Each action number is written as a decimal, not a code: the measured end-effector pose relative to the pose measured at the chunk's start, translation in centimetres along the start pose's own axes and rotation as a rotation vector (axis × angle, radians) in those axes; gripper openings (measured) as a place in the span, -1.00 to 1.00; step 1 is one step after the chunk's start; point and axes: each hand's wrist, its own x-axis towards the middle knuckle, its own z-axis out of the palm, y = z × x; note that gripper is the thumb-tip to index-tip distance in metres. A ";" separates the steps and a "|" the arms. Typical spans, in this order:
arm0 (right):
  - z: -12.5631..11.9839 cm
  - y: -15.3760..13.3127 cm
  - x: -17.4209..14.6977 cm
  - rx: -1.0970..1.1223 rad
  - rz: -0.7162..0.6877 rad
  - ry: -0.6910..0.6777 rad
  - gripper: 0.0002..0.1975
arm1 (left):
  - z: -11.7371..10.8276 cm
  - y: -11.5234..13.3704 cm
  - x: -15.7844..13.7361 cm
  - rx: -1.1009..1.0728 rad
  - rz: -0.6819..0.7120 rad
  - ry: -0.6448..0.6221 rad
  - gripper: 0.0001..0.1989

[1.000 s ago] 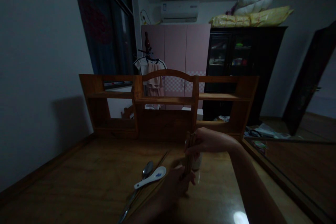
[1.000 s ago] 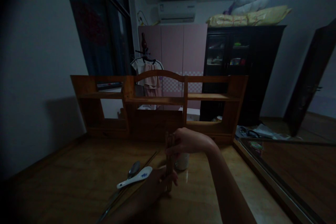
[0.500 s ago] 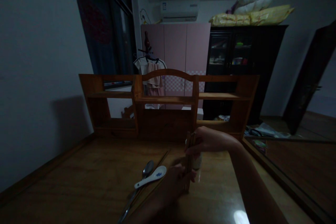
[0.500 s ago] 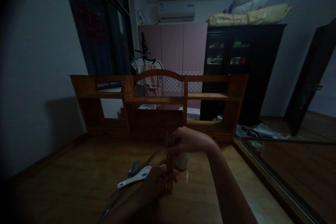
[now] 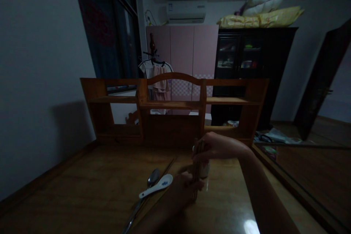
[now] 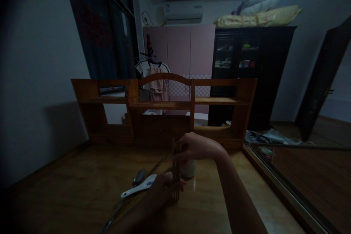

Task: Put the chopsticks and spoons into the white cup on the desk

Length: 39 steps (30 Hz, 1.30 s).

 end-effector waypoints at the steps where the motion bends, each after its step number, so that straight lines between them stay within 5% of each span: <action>1: 0.0 0.0 0.0 -0.008 0.001 0.007 -0.67 | 0.0 0.0 0.0 -0.005 0.009 -0.008 -0.59; 9: 0.0 0.0 0.0 -0.051 -0.038 0.089 -0.77 | 0.1 0.4 -0.5 -0.014 -0.029 -0.100 -0.73; 23: -0.3 0.3 0.0 0.016 -0.040 0.147 -0.62 | 0.5 1.0 -1.1 -0.141 -0.007 -0.127 -0.74; 39: -0.6 0.6 -0.4 0.075 -0.029 0.113 -0.61 | 0.1 1.7 -1.0 -0.181 0.154 -0.024 -0.79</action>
